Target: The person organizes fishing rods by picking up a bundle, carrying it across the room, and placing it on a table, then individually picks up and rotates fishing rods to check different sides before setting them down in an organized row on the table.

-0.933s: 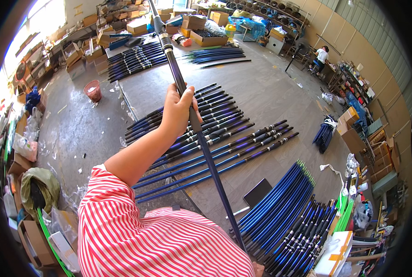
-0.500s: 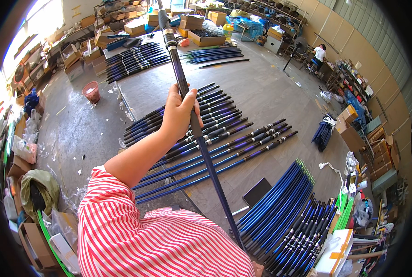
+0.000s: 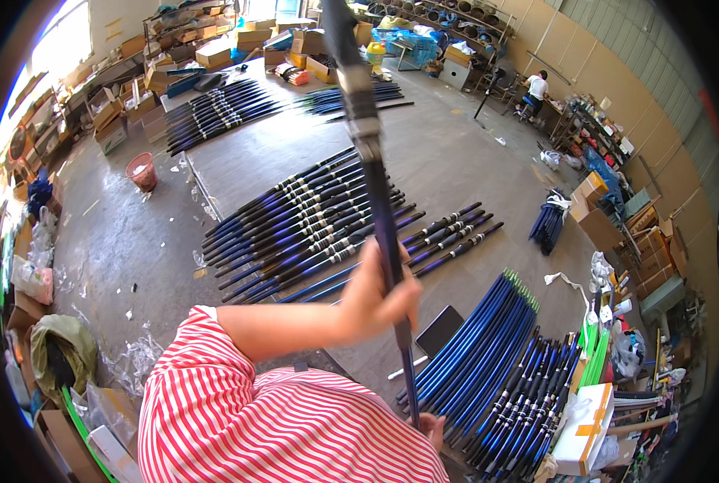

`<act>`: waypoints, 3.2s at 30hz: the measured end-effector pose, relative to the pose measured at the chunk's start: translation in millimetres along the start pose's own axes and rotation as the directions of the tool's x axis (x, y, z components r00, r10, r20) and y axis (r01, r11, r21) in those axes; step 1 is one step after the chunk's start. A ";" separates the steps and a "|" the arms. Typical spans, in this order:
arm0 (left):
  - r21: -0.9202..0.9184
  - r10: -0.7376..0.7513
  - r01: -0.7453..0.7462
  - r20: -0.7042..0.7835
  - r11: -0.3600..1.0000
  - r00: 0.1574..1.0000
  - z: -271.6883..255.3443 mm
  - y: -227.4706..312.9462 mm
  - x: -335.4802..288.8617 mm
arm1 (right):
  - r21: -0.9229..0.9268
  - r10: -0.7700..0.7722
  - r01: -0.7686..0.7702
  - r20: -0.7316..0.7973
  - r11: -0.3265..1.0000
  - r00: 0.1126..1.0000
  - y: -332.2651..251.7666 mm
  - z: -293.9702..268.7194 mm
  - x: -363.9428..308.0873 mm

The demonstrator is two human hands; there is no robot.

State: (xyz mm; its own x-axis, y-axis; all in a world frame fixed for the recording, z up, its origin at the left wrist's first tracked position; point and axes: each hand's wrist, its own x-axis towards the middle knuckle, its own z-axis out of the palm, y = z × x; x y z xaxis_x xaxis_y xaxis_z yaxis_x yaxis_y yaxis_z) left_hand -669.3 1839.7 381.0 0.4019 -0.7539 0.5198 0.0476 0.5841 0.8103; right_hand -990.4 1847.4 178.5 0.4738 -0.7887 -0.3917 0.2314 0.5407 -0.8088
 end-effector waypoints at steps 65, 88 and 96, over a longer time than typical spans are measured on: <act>-0.174 -0.532 0.969 0.812 0.173 0.240 -51.5 -96.1 -60.2 | -0.482 -0.831 0.777 0.160 0.405 0.533 -224.8 91.4 -8.7; -0.265 -0.470 0.959 0.836 0.103 0.282 12.7 -80.3 -33.4 | -0.394 -0.412 0.617 0.490 0.681 0.768 -158.3 145.5 55.5; 0.154 -0.616 0.771 0.704 0.618 0.353 -9.4 -73.1 -34.3 | -0.152 -0.617 0.657 0.239 0.739 0.750 -177.6 129.3 56.6</act>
State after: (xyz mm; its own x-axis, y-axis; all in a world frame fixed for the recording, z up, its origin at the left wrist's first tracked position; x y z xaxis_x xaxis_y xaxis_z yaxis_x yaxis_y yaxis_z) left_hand -677.9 1825.7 301.4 -0.5308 -0.8382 -0.1253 0.1979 -0.2663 0.9434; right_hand -894.8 1744.5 356.7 0.4159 -0.8548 0.3104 0.3531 -0.1627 -0.9213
